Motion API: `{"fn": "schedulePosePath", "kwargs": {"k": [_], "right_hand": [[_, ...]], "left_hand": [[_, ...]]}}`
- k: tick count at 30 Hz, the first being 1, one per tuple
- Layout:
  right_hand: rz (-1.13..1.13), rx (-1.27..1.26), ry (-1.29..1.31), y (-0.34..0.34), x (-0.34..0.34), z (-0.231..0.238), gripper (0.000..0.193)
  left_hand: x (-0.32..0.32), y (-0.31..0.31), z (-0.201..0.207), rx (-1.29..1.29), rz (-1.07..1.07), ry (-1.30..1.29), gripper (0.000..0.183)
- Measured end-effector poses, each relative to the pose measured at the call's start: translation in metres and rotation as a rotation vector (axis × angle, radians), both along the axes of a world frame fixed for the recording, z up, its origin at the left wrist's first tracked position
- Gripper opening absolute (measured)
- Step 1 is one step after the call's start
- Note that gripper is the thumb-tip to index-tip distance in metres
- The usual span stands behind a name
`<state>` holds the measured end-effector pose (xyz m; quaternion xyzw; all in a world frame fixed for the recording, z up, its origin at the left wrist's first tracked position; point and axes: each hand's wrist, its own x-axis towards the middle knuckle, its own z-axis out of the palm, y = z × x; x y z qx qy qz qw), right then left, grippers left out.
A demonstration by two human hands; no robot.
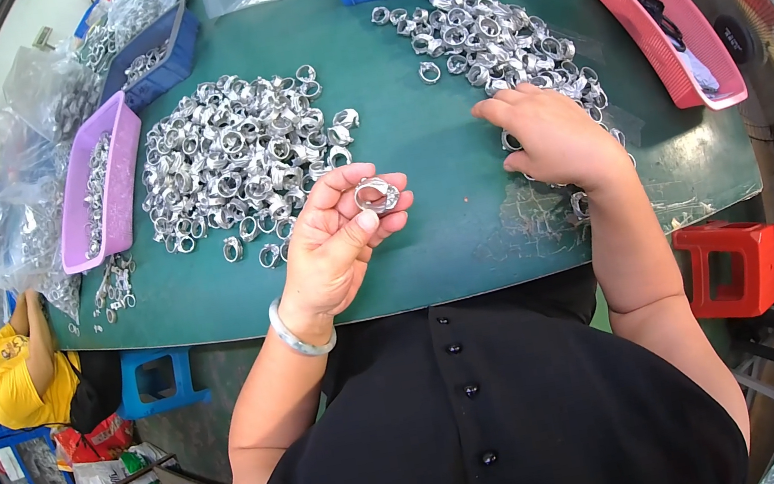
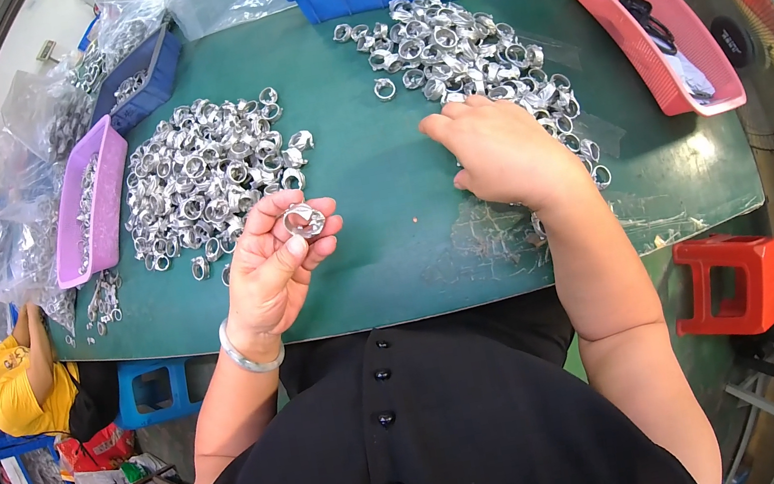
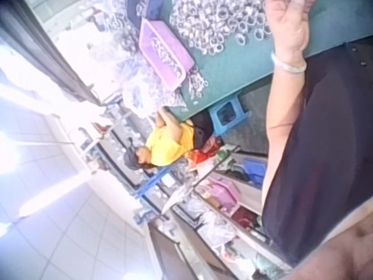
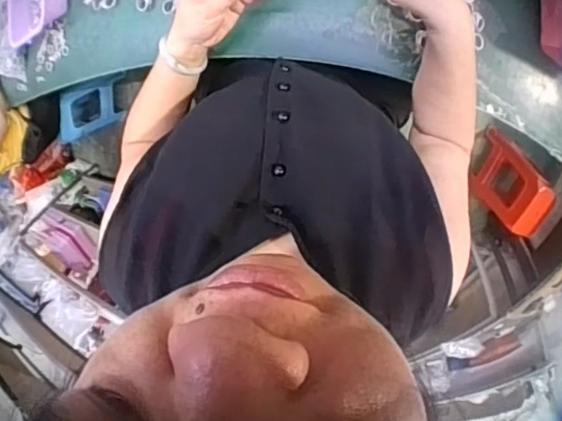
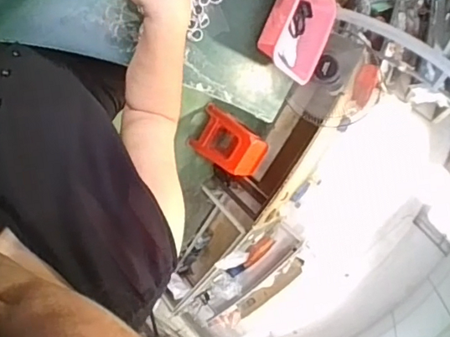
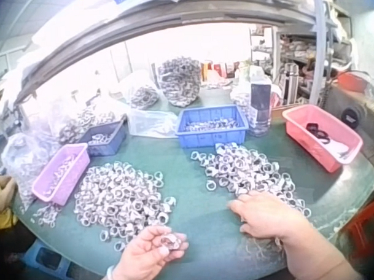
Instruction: The person sorts through piles of small metal rings on a table, picking them up one by one and placing them into different colored bins or organized piles.
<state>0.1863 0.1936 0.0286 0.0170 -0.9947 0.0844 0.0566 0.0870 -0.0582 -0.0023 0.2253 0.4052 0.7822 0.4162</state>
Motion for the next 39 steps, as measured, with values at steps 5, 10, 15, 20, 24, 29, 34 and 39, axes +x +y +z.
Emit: {"fn": "schedulePosePath", "kwargs": {"k": [5, 10, 15, 20, 24, 29, 34, 39], "right_hand": [[-0.003, 0.058, -0.065, -0.003, -0.003, -0.006, 0.024], [-0.004, 0.03, -0.022, -0.004, -0.005, -0.01, 0.02], [-0.01, 0.024, -0.014, -0.004, -0.006, -0.012, 0.019], [0.012, -0.025, -0.005, -0.003, -0.009, -0.015, 0.019], [0.022, -0.055, 0.02, -0.003, -0.006, -0.012, 0.018], [-0.045, 0.133, 0.04, -0.001, 0.002, -0.005, 0.018], [-0.069, 0.132, -0.009, 0.002, 0.003, -0.009, 0.015], [0.023, 0.03, 0.025, 0.007, -0.006, -0.014, 0.021]], "left_hand": [[0.0, 0.0, 0.003, -0.029, -0.002, -0.077, 0.036], [-0.002, -0.004, -0.003, 0.064, -0.047, -0.371, 0.03], [-0.003, -0.007, -0.006, 0.097, -0.073, -0.489, 0.027], [-0.003, -0.008, -0.01, 0.092, -0.071, -0.582, 0.029], [-0.005, -0.009, -0.01, 0.098, -0.078, -0.614, 0.032], [-0.006, -0.009, -0.008, 0.102, -0.071, -0.614, 0.037], [-0.016, -0.009, -0.004, 0.035, 0.034, -0.521, 0.033], [-0.043, -0.009, -0.005, -0.436, 0.577, 0.599, 0.021]]}}
